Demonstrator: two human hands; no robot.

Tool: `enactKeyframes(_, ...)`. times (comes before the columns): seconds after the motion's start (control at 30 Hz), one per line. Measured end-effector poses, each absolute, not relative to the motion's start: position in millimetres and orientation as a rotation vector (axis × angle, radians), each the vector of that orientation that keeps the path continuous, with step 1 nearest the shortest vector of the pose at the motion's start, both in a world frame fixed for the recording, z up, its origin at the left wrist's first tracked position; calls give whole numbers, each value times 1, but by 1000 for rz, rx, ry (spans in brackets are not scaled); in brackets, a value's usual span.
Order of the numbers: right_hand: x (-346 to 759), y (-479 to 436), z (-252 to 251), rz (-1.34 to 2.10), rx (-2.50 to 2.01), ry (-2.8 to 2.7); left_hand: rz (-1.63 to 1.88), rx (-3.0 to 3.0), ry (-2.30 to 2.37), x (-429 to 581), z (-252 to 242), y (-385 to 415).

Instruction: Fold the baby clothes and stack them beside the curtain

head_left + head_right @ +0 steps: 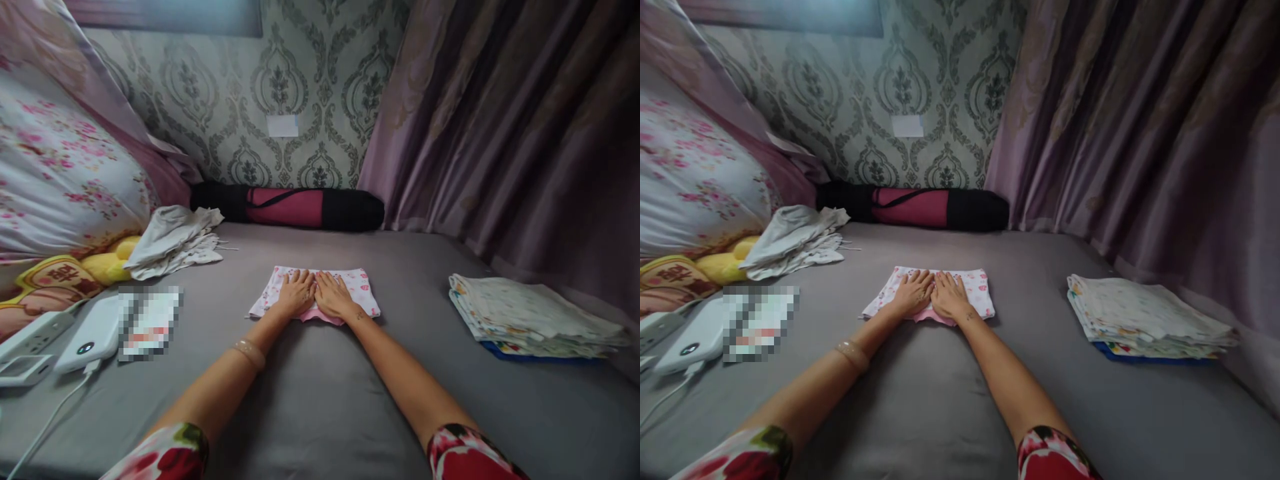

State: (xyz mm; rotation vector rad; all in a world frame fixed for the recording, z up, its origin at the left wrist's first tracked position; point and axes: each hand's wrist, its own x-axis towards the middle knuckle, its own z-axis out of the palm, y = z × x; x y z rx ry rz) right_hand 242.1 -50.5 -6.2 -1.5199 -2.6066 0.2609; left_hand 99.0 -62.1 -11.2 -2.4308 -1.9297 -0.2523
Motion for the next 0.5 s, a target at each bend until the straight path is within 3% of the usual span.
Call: enactKeyframes(0.5,240,-51,-7,185,-1838,-2292,-308,-2329,-1968,96,-15,-62)
